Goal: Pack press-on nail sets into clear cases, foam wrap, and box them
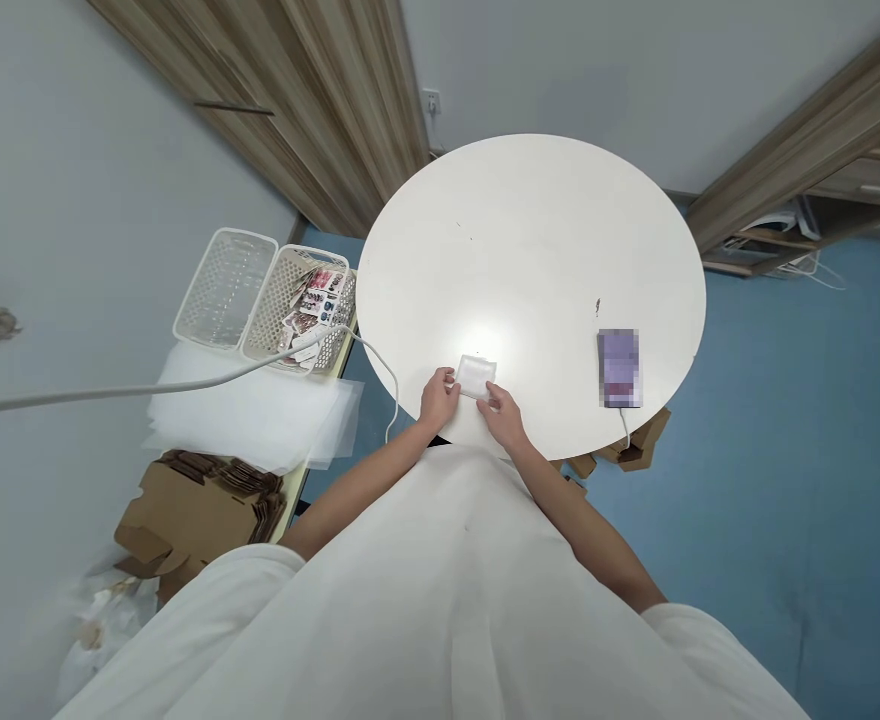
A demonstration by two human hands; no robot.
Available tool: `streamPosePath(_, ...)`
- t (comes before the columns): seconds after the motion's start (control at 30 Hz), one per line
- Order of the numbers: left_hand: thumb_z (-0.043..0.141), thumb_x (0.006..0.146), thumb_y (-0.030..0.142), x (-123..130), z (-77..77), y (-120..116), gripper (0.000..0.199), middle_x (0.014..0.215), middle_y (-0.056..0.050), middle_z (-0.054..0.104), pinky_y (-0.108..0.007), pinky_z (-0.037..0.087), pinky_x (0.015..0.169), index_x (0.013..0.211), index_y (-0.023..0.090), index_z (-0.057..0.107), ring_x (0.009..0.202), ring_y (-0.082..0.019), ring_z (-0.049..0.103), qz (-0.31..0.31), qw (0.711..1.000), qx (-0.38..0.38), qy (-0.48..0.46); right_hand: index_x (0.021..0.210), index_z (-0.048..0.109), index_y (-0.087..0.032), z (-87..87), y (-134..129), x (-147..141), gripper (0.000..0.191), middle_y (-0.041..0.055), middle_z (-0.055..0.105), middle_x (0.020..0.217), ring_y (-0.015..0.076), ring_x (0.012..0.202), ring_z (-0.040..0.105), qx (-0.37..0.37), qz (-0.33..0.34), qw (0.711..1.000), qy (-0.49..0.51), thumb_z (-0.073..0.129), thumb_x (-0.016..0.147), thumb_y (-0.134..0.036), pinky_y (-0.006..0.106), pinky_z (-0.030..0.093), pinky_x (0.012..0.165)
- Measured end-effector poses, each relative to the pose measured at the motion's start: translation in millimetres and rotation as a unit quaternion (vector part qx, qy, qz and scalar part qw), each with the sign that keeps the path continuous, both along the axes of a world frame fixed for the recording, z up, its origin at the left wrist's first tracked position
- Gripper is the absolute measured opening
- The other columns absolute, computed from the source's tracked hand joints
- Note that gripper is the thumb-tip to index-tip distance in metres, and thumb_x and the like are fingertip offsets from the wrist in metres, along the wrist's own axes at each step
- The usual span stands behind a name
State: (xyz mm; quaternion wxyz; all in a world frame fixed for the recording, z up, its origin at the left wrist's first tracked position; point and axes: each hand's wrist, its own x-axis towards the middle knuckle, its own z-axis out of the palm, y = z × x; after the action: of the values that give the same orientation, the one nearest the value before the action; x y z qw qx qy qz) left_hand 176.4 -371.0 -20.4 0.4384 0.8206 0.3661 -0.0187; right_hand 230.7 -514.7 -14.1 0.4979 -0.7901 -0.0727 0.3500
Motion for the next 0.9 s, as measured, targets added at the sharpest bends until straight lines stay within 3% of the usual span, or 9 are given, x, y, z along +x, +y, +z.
streamPosePath(0.2,0.044,0.083,0.021,1,1.1,25,0.021,0.103,-0.007,0.060,-0.033,0.049,0.078,0.101,0.019,0.054,0.081,-0.016,0.060,-0.015,0.999,0.026,-0.030,0.130,0.044,-0.024,5.0,34,5,0.053,0.0062,0.047,0.133,0.0198,0.111,0.052,-0.007,0.008,1.000,0.000,0.049,0.078,-0.031,0.038,0.048,0.091)
streamPosePath(0.5,0.045,0.085,0.023,-1,0.3,116,0.031,0.115,-0.010,0.056,-0.033,0.048,0.085,0.115,0.017,0.049,0.098,-0.018,0.057,0.031,0.998,0.016,-0.061,0.135,0.036,-0.021,-1.6,140,14,0.060,0.0064,0.047,0.134,0.0190,0.120,0.048,0.004,0.022,0.999,0.025,0.051,0.078,-0.033,0.037,0.041,0.101)
streamPosePath(0.67,0.041,0.085,0.019,4,-3.5,162,0.036,0.131,-0.010,0.047,-0.037,0.039,0.099,0.120,0.017,0.046,0.121,-0.021,0.044,0.019,0.997,0.042,-0.062,0.136,0.034,-0.018,-2.3,198,22,0.063,0.0059,0.040,0.140,0.0190,0.126,0.042,0.024,0.024,0.999,0.022,0.053,0.077,-0.034,0.036,0.036,0.106)
streamPosePath(0.9,0.043,0.083,0.019,18,-10.0,202,0.043,0.138,-0.011,0.039,-0.043,0.029,0.107,0.126,0.017,0.040,0.129,-0.022,0.034,-0.001,0.993,0.042,-0.106,0.138,0.032,-0.021,-5.9,245,40,0.067,0.0020,0.033,0.144,0.0188,0.131,0.034,0.038,0.022,0.999,0.011,0.053,0.076,-0.034,0.037,0.032,0.108)
